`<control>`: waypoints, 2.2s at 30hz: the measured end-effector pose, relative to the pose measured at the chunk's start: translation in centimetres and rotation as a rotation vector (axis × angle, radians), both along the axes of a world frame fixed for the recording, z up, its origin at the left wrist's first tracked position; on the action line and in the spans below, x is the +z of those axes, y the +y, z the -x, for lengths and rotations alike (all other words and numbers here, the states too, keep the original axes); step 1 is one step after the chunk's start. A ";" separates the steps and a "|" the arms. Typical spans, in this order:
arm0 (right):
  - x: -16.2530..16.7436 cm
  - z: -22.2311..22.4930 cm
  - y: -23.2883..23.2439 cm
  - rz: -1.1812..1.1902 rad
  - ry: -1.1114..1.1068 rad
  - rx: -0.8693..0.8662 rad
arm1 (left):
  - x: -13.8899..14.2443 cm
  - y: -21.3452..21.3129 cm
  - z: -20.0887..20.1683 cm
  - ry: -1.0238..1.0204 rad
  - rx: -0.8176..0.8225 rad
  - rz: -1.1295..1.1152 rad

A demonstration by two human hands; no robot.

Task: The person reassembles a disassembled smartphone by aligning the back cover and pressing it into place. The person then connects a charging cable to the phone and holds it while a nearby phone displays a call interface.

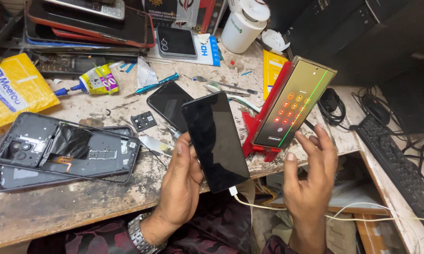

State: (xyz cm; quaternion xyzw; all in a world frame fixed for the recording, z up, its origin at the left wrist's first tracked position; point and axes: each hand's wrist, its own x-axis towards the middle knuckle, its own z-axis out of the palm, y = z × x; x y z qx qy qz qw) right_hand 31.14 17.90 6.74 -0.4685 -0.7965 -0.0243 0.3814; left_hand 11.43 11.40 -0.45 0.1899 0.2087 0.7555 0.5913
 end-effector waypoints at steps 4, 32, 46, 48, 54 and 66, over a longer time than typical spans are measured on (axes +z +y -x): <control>-0.3 -0.1 0.3 0.006 -0.012 0.012 | 0.5 0.0 0.2 0.026 0.012 -0.024; -0.7 -0.4 0.6 -0.045 0.049 0.049 | 0.3 -0.2 0.3 0.032 0.004 -0.065; -0.7 -0.9 0.4 0.004 0.056 0.046 | 1.1 -0.2 0.2 0.008 0.011 -0.083; -0.8 -0.8 0.4 0.007 0.051 0.046 | 1.1 -0.1 0.2 0.008 0.014 -0.084; -1.1 -0.9 0.7 0.004 0.012 -0.017 | 1.1 -0.1 0.3 0.019 0.006 -0.077; -0.9 -0.6 3.3 0.021 -0.069 0.002 | 0.9 -0.2 0.4 0.045 -0.002 -0.051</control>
